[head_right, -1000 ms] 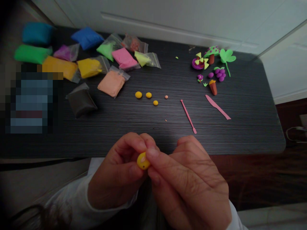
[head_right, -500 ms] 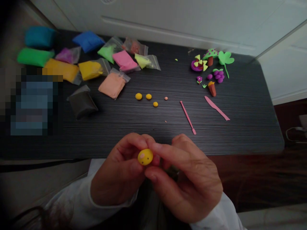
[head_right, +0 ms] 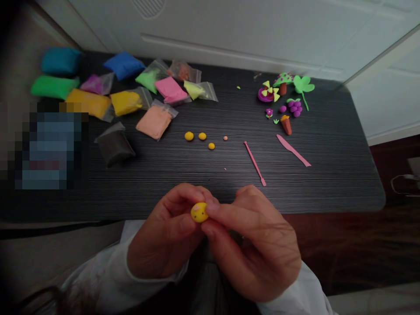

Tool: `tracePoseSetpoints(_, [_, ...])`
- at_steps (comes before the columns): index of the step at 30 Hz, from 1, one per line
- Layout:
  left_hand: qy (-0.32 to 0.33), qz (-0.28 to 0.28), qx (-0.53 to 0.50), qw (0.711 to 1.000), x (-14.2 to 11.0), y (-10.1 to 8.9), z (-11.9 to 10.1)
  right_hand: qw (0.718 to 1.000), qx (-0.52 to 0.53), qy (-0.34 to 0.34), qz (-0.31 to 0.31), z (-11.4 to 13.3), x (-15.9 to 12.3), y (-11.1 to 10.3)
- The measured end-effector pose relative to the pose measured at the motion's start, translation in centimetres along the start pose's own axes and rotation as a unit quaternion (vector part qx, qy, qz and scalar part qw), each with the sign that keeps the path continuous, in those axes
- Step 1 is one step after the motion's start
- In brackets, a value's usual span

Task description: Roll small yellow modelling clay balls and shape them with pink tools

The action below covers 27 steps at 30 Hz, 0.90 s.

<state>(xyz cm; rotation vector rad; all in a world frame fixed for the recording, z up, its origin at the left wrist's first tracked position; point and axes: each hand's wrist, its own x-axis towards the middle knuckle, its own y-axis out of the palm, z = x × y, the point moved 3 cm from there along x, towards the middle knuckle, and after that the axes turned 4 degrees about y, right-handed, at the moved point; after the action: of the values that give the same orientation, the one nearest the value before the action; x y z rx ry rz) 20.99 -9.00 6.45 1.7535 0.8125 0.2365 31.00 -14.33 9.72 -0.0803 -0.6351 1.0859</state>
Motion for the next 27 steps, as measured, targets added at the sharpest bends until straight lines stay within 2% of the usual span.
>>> tracePoseSetpoints(8, [-0.001,-0.019,0.019,1.000,0.5,-0.2,-0.1,0.999,0.030,-0.003,-0.029,-0.7,0.0,0.0])
tracePoseSetpoints(11, [0.004,-0.035,0.024,0.999,0.8,-0.8,-0.3,0.997,0.037,0.050,-0.046,-1.1,-0.2,-0.1])
tracePoseSetpoints(14, [0.030,-0.057,0.040,0.997,1.3,-2.1,-0.9,0.993,0.024,0.112,-0.034,-2.3,-0.8,-0.1])
tracePoseSetpoints(21, [0.099,-0.142,0.095,0.980,2.6,-6.2,-4.0,0.974,-0.032,0.218,-0.049,-7.3,-1.3,0.3])
tracePoseSetpoints(27, [0.096,-0.161,0.103,0.977,2.7,-7.2,-4.8,0.965,-0.044,0.259,-0.006,-8.7,-0.6,1.2])
